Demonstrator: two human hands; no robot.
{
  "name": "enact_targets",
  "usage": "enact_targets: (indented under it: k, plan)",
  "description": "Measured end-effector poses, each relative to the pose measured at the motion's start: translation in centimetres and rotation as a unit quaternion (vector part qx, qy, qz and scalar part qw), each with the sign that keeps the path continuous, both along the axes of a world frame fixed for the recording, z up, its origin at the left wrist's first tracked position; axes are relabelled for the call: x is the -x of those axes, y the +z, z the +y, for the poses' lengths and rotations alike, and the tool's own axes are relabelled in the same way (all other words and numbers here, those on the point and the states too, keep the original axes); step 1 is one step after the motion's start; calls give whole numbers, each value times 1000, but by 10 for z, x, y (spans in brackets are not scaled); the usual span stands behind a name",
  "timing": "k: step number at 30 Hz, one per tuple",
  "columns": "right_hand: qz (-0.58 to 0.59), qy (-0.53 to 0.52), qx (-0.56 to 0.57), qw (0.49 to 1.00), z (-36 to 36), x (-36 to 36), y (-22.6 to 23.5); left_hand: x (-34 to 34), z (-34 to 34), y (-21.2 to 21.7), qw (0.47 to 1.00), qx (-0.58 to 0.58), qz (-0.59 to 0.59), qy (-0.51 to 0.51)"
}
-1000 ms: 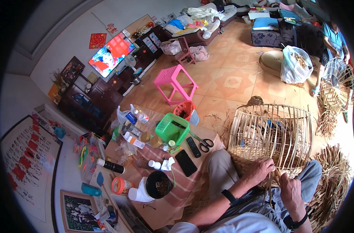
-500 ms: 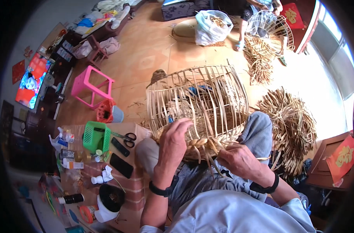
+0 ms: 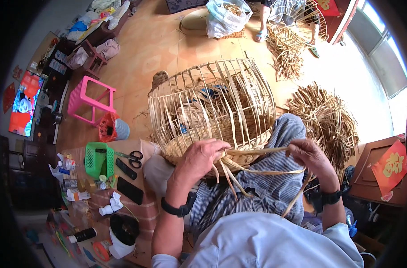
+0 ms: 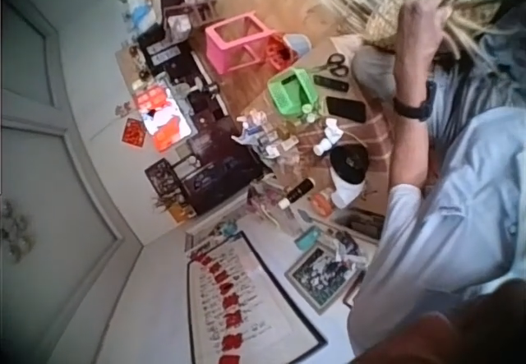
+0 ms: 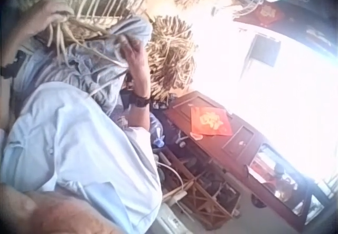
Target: Weaving a large bamboo basket by hand.
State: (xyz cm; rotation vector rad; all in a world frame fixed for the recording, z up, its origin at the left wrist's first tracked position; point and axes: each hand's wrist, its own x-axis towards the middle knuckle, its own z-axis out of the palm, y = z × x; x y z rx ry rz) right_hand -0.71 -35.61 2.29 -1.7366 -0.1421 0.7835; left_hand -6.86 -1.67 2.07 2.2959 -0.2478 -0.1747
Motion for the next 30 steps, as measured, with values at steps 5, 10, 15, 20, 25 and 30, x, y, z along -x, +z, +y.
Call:
enact_targets:
  k: [5,10,15,20,25,30]
  plan:
    - [-561,-68,256,784,21,3,-20,-9,4,3,999,32,20,-19]
    - [-459,89,172,867,89,61,-22,-15,7,5,998,13,45,-31]
    - [-349,138,164,912,126,79,-62,-13,7,4,997,38,60,-22]
    - [-23,199,-12,980,96,67,-54,-6,6,-3,999,43,22,0]
    - [220,96,-94,966,39,31,-8,-3,7,-9,998,49,42,-3]
    - [259,-35,-145,954,53,26,-8,11,3,-14,999,1,46,-17]
